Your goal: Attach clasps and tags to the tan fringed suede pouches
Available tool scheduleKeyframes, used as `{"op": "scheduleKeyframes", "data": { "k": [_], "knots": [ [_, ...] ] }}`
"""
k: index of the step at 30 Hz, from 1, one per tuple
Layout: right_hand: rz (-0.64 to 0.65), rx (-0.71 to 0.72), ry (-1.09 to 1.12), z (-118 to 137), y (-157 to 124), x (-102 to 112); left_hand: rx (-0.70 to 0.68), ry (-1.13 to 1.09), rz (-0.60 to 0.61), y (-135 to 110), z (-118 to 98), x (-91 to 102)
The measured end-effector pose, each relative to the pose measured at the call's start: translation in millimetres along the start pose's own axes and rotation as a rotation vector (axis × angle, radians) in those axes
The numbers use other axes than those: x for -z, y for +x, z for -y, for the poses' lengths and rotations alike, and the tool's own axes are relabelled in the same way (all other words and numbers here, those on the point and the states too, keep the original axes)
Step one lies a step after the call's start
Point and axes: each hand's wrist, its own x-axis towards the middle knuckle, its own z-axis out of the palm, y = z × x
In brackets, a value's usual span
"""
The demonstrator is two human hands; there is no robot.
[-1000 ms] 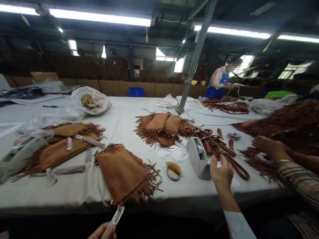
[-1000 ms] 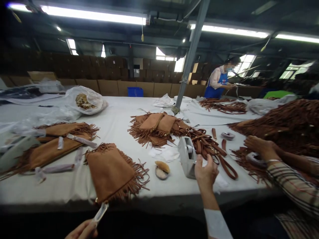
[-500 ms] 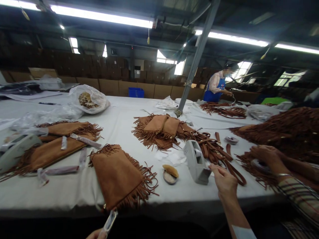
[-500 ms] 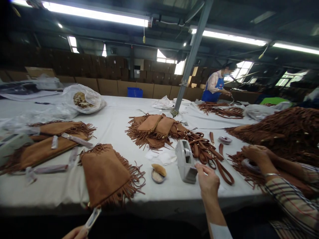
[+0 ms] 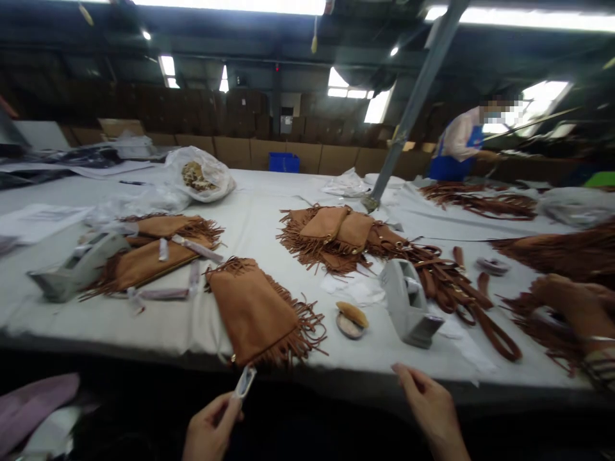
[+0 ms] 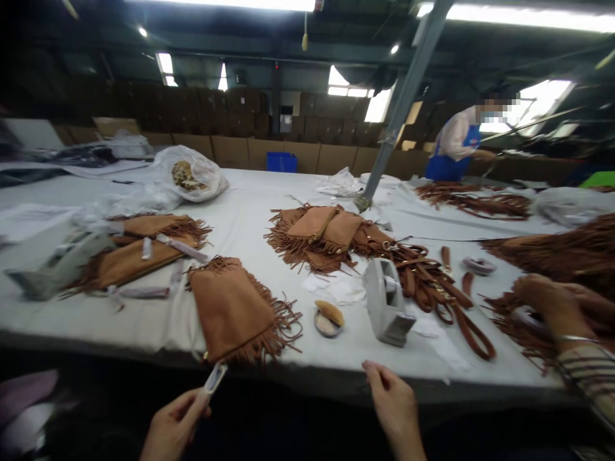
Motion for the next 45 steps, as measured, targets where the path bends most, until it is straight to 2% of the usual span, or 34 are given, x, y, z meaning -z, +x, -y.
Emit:
{"op": "scheduleKeyframes", "data": {
  "k": [2,5,7,10,14,18,27,32,37,41,43,45],
  "knots": [
    [0.294,0.128,0.110,34.9,-30.6,-33.8,-0.058,0.083,0.062,0.2,-6.0,3.2],
    [0.685,0.239,0.237,89.0,-77.3,-83.6,-0.160,0.198,0.062,0.3,-11.1,6.9],
    [0.865,0.276,0.338,115.9,-100.9,-112.0,-0.217,0.243,0.063,-1.4,-13.9,8.0],
    [1.014,0.309,0.430,135.8,-118.8,-149.0,-0.296,0.266,0.077,-4.9,-18.3,8.5],
    [1.014,0.257,0.397,133.5,-120.5,-187.8,-0.370,0.285,0.061,-6.5,-20.0,10.9],
    [0.978,0.209,0.309,125.2,-117.3,-204.8,-0.409,0.325,0.073,-5.4,-18.6,14.6],
    [0.877,0.099,0.199,120.9,-121.6,-204.1,-0.333,0.251,0.086,-4.6,-14.5,11.5],
    [0.976,-0.025,0.363,119.2,-123.9,-207.6,-0.285,0.181,0.093,-4.5,-11.9,9.0],
    [0.890,-0.025,0.407,116.7,-128.3,-212.6,-0.246,0.227,-0.059,-12.1,-15.2,9.2],
    [0.879,0.040,0.399,115.5,-127.6,-212.0,-0.291,0.206,-0.014,-9.9,-14.8,10.4],
    [0.886,0.085,0.405,114.5,-125.6,-210.6,-0.185,0.104,0.015,-3.9,-11.8,9.6],
    [0.900,0.140,0.416,112.9,-123.8,-208.6,-0.009,-0.073,0.063,2.9,-7.9,7.9]
  ]
}}
